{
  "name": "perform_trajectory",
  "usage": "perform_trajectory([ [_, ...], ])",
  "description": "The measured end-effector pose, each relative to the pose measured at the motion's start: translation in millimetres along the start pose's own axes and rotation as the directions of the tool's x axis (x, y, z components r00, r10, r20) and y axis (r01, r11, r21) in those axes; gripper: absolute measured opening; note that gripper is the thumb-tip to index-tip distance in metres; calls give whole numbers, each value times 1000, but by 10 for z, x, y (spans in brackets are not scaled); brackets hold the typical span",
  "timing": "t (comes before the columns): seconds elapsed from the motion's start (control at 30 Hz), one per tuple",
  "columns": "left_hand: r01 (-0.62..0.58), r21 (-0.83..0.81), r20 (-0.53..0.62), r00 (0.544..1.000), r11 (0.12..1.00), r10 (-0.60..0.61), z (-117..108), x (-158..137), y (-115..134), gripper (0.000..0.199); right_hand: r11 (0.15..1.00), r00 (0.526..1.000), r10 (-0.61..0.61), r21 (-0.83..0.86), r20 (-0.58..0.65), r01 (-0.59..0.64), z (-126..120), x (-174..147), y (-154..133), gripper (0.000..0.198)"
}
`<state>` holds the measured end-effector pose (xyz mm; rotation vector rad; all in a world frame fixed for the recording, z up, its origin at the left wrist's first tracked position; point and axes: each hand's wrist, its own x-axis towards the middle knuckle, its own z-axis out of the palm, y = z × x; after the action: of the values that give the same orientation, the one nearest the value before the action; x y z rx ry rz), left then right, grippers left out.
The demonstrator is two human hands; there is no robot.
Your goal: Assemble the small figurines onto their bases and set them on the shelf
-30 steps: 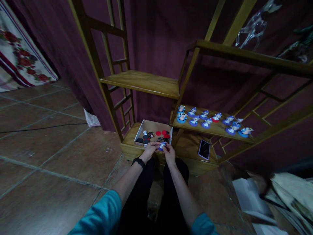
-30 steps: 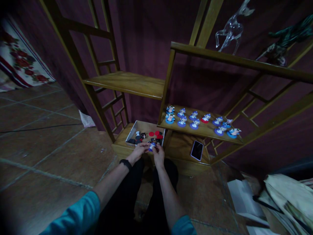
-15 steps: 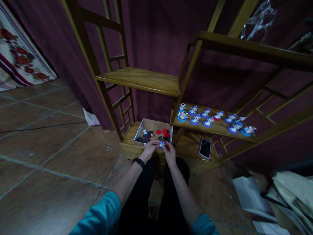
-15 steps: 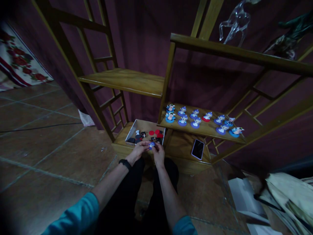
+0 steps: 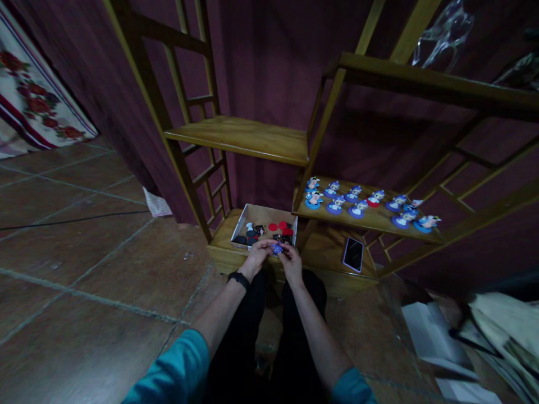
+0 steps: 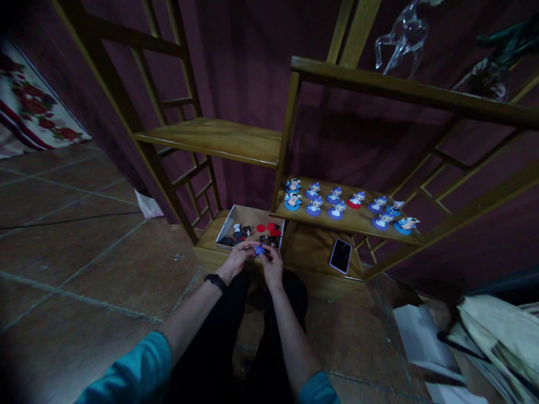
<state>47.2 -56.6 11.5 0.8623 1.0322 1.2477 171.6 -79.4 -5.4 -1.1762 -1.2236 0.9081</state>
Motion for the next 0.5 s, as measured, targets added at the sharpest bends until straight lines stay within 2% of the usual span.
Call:
perform_trajectory([
  [0.3,-19,6,7,1000,1000,19,-17,23,-17,21,999,1000,20,39,19,-21,4,-6,6,28],
  [0.5,51,45,8,999,998,-51,-8,39,-44,18,999,999,32,-26,-32,-33,6,5,27,30],
])
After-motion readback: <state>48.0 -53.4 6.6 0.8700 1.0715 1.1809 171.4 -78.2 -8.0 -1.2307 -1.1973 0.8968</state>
